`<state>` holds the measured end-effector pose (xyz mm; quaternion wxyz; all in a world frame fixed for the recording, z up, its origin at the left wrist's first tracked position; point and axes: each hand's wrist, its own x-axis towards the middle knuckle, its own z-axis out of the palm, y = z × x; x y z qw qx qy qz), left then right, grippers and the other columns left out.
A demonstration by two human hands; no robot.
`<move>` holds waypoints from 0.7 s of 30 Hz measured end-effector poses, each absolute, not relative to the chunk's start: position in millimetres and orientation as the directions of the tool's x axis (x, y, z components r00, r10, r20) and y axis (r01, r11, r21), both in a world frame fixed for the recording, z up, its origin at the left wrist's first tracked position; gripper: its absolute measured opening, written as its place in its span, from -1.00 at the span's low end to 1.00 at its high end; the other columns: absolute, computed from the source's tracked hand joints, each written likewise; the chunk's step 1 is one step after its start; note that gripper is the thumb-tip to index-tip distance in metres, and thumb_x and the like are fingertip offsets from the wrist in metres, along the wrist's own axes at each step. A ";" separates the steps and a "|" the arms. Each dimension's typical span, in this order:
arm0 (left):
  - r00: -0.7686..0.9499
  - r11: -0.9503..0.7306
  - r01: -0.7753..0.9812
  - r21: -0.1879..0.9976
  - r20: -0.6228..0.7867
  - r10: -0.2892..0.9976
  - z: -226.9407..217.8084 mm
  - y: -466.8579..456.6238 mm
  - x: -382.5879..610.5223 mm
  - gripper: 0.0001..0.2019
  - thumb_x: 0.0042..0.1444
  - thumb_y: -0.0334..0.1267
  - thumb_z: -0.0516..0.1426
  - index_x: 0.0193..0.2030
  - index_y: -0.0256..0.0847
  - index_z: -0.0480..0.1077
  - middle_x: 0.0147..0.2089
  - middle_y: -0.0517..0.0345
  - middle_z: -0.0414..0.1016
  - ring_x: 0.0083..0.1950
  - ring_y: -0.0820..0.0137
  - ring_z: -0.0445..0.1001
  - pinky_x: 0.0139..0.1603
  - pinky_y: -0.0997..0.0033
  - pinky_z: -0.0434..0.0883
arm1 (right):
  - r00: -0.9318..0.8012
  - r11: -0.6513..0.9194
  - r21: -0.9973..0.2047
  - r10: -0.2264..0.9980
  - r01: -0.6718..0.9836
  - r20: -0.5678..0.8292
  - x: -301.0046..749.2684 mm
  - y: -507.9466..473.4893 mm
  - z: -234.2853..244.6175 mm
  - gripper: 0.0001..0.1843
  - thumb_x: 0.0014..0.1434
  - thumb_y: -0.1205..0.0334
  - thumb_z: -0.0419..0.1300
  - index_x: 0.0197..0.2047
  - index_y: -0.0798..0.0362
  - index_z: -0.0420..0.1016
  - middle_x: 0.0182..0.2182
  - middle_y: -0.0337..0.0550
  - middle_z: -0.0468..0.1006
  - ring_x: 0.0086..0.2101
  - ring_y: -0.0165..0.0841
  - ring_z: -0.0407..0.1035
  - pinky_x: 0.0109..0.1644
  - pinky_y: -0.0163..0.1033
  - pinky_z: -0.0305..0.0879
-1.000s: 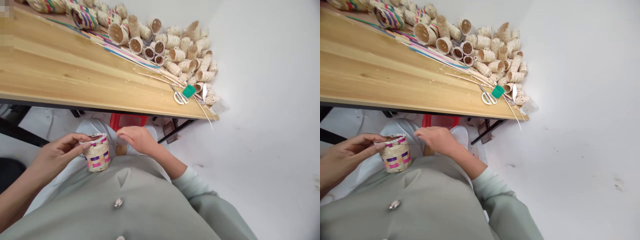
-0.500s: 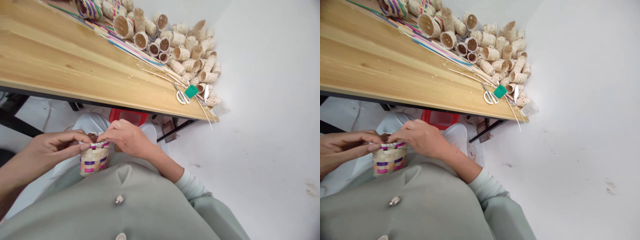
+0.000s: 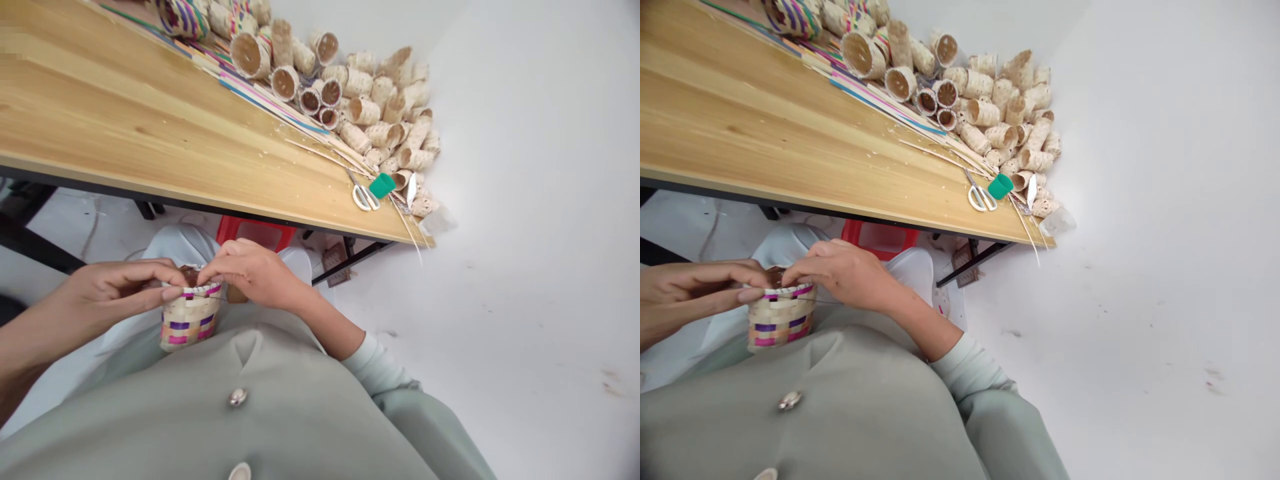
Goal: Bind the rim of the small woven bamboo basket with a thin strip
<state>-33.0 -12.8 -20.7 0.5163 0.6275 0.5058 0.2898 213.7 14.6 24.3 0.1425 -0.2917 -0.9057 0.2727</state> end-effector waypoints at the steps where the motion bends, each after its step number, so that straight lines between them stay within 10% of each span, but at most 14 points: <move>1: 0.332 0.037 0.329 0.944 -0.152 0.931 -21.7 -12.3 -33.5 -0.78 -0.07 0.03 0.30 -0.40 -0.01 0.67 -0.26 0.10 0.67 -0.21 0.25 0.60 -0.16 0.39 0.57 | -0.796 0.680 -0.590 0.598 0.436 0.100 213.8 16.2 24.5 -0.71 0.49 0.33 0.06 -0.05 0.04 0.64 -0.13 -0.14 0.54 -0.11 -0.37 0.36 0.02 -0.28 0.30; 12: 0.442 -0.065 0.351 0.934 -0.104 0.891 -27.3 -8.7 -34.1 -0.80 -0.03 0.01 0.27 -0.37 0.01 0.66 -0.29 0.12 0.66 -0.28 0.27 0.60 -0.28 0.44 0.51 | -0.913 0.630 -0.748 0.400 0.210 0.081 209.9 38.4 17.3 -0.78 0.44 0.36 0.13 -0.17 0.06 0.61 -0.15 -0.19 0.58 -0.08 -0.42 0.41 0.19 -0.33 0.29; 21: 0.431 -0.012 0.325 0.946 -0.137 0.892 -23.9 -7.0 -30.1 -0.79 -0.01 0.02 0.26 -0.38 -0.02 0.63 -0.29 0.13 0.65 -0.25 0.30 0.58 -0.25 0.47 0.52 | -0.877 0.397 -0.882 0.478 0.254 -0.038 211.4 42.3 22.9 -0.86 0.37 0.45 0.18 -0.17 0.08 0.55 -0.16 -0.19 0.57 -0.09 -0.44 0.43 0.14 -0.35 0.33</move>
